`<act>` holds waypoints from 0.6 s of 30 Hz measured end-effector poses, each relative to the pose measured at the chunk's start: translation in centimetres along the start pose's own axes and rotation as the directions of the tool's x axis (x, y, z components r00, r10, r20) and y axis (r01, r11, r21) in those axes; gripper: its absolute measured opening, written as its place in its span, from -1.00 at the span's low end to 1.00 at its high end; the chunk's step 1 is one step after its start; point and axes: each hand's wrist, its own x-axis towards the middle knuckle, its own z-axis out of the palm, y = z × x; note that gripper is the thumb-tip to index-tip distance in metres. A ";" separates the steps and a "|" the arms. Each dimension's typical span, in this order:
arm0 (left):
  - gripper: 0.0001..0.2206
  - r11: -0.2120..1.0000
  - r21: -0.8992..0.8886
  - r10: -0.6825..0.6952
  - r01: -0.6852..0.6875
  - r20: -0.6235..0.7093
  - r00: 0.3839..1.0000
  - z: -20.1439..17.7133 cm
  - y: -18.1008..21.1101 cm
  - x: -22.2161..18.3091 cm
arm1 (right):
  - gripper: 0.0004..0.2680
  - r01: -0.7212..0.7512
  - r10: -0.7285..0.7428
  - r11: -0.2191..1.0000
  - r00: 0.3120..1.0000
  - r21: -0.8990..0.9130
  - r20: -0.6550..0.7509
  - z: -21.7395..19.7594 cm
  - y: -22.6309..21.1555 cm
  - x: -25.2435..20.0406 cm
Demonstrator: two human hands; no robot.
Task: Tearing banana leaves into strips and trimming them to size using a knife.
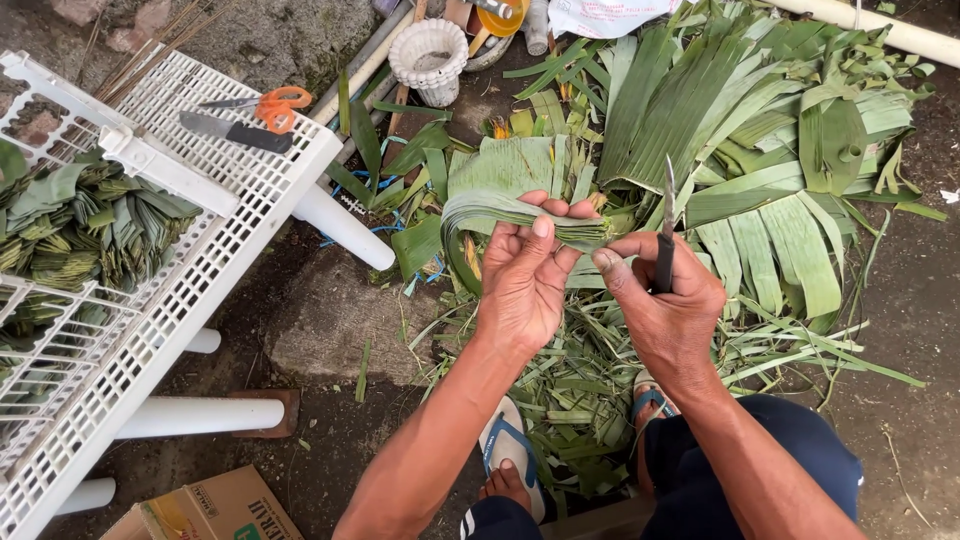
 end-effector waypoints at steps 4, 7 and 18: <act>-0.72 1.000 0.017 0.019 -0.020 0.032 0.999 0.1 0.1 0.1 | -0.88 -0.113 0.113 0.993 0.994 0.046 0.000 0.4 -1.0 0.0; -0.71 0.999 0.026 0.032 -0.033 0.038 0.999 0.0 0.1 0.1 | -0.89 -0.176 0.177 0.981 0.984 0.077 -0.003 0.6 -1.3 0.2; -0.68 0.989 0.121 0.068 -0.080 0.100 0.993 -0.2 -0.1 0.2 | -0.85 -0.390 0.398 0.907 0.917 0.158 -0.028 0.4 0.2 -0.1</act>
